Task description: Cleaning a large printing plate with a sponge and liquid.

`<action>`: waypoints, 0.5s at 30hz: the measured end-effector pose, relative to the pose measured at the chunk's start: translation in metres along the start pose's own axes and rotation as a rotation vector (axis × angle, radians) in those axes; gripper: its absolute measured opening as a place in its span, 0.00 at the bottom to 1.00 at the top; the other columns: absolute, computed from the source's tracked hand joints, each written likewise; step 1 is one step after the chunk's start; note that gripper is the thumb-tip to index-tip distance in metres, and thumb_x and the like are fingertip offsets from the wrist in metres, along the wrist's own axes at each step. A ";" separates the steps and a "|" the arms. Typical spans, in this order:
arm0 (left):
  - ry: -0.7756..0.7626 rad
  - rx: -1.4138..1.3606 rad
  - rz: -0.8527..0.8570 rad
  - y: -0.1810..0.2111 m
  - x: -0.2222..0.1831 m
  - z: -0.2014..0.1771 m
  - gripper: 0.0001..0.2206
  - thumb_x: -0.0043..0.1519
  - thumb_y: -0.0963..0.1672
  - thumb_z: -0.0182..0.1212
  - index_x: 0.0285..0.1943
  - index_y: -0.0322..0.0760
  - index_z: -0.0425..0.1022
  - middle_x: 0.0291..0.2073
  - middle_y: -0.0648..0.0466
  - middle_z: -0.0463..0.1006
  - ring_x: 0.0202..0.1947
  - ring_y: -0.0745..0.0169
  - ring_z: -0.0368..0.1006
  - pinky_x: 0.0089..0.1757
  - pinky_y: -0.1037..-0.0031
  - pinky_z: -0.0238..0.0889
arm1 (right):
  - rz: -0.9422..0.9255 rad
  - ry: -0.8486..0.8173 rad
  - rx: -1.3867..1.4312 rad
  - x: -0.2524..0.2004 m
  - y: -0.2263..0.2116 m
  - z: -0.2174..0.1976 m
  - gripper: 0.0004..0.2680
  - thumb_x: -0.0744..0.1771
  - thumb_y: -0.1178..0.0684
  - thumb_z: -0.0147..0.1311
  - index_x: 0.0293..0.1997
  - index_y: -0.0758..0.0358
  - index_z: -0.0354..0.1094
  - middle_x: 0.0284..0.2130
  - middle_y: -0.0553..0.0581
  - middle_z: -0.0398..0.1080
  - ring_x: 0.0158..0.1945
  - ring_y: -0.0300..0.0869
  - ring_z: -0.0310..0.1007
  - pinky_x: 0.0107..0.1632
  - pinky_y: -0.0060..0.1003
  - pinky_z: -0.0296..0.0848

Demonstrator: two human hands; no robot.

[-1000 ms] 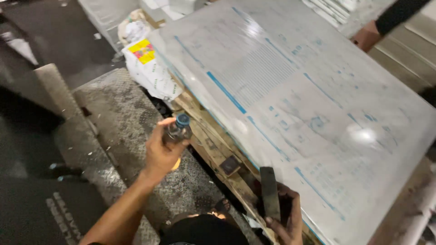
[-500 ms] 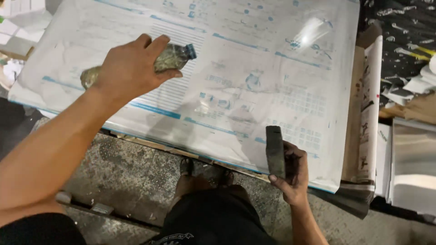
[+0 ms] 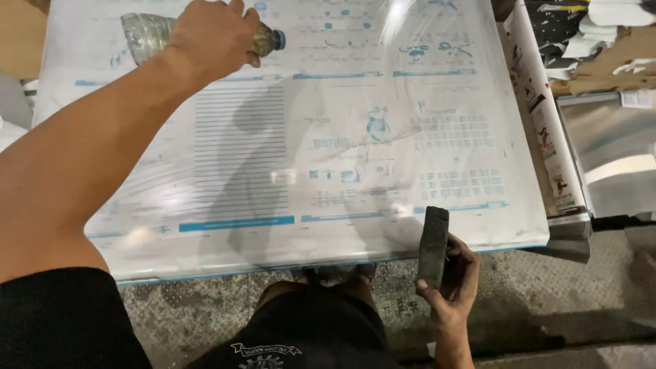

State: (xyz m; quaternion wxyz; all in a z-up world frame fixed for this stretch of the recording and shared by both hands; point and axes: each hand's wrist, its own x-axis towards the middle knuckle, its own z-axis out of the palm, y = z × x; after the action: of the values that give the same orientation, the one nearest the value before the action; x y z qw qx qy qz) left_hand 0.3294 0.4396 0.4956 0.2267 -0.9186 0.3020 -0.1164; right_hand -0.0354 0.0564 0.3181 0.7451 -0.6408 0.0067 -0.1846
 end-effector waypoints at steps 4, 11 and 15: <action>0.124 -0.032 -0.014 -0.034 0.002 0.021 0.22 0.59 0.54 0.71 0.49 0.32 0.81 0.39 0.46 0.81 0.37 0.48 0.79 0.34 0.60 0.72 | -0.020 0.035 -0.030 -0.008 -0.003 0.014 0.27 0.59 0.60 0.63 0.64 0.64 0.52 0.67 0.66 0.57 0.67 0.47 0.60 0.68 0.42 0.63; -0.006 -0.096 -0.294 -0.135 -0.065 0.061 0.17 0.65 0.52 0.71 0.47 0.34 0.84 0.31 0.45 0.82 0.32 0.47 0.79 0.33 0.58 0.72 | -0.050 -0.012 -0.021 0.014 0.001 0.009 0.26 0.60 0.61 0.62 0.63 0.64 0.52 0.67 0.67 0.58 0.65 0.46 0.62 0.64 0.41 0.67; -0.034 -0.079 -0.421 -0.198 -0.147 0.112 0.15 0.69 0.52 0.68 0.48 0.37 0.85 0.32 0.46 0.83 0.32 0.45 0.79 0.34 0.54 0.71 | -0.006 -0.074 -0.042 0.041 -0.004 0.017 0.27 0.60 0.62 0.62 0.66 0.63 0.53 0.67 0.67 0.58 0.64 0.46 0.61 0.65 0.41 0.66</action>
State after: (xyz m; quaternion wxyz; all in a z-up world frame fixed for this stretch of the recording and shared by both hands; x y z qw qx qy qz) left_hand 0.3516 0.7092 0.4826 0.1662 -0.9714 0.1042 -0.1338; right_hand 0.0062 0.0603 0.3345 0.7307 -0.6628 -0.0188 -0.1627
